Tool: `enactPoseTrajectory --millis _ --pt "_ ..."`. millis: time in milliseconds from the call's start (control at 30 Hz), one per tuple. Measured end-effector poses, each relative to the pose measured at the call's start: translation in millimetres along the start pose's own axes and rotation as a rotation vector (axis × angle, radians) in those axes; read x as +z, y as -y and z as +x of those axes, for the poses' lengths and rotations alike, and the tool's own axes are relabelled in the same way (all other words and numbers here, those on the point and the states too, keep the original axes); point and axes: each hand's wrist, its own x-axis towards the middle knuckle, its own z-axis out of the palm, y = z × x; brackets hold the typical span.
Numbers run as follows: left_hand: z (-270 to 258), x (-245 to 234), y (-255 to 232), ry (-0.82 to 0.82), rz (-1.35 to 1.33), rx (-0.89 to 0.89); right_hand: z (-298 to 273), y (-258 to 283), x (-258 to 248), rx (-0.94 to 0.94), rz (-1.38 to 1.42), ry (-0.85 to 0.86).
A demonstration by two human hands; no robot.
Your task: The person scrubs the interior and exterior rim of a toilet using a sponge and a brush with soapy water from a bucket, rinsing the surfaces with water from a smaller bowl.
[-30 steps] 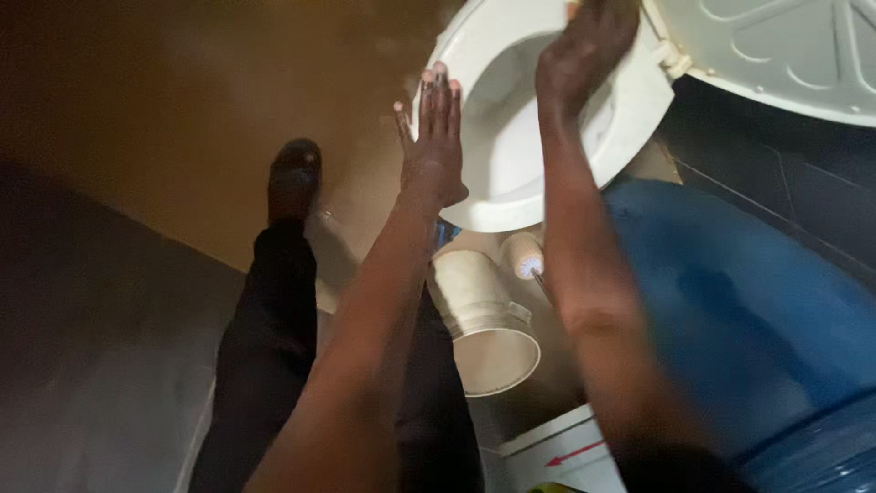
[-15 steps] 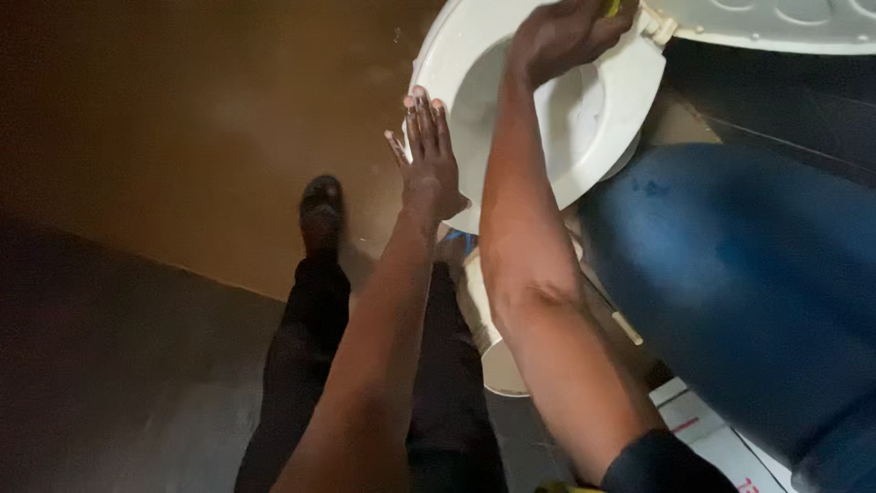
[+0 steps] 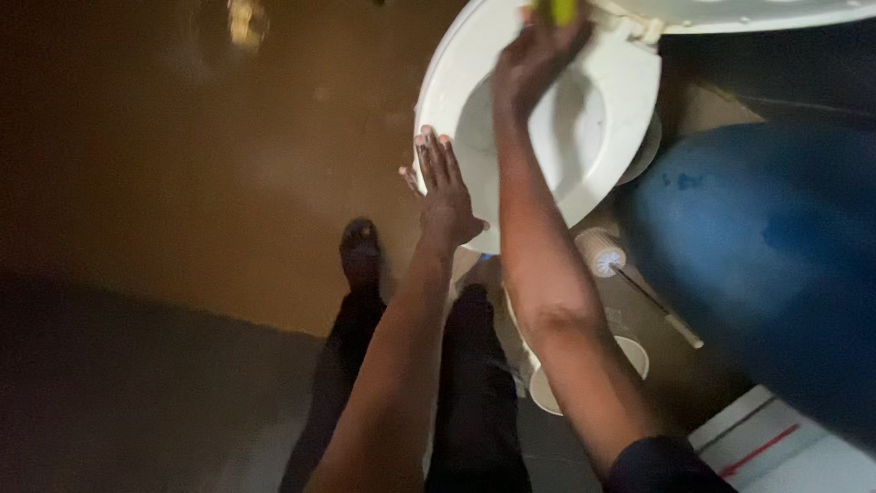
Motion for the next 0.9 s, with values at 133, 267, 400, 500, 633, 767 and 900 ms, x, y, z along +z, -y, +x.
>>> enactPoseTrajectory --millis 133,267,400,500,633,767,900 --pt "22 -13 -6 0.102 0.083 -0.05 -1 20 3 0.186 0.003 -0.029" --pt "22 -6 4 0.031 0.094 0.036 13 44 2 0.139 -0.086 0.032" --pt "52 5 6 -0.208 0.173 0.123 12 70 -5 0.291 -0.244 0.077" --pt "69 -6 11 -0.166 0.065 0.15 9 68 -1 0.163 -0.002 0.059" --pt "109 -50 11 -0.16 0.176 0.26 10 54 -4 0.274 0.077 -0.077" --pt "131 -49 18 -0.215 0.183 0.45 9 32 -22 0.132 0.012 -0.024" --pt "152 -53 26 -0.27 0.238 0.537 16 39 -16 0.235 0.014 -0.014"
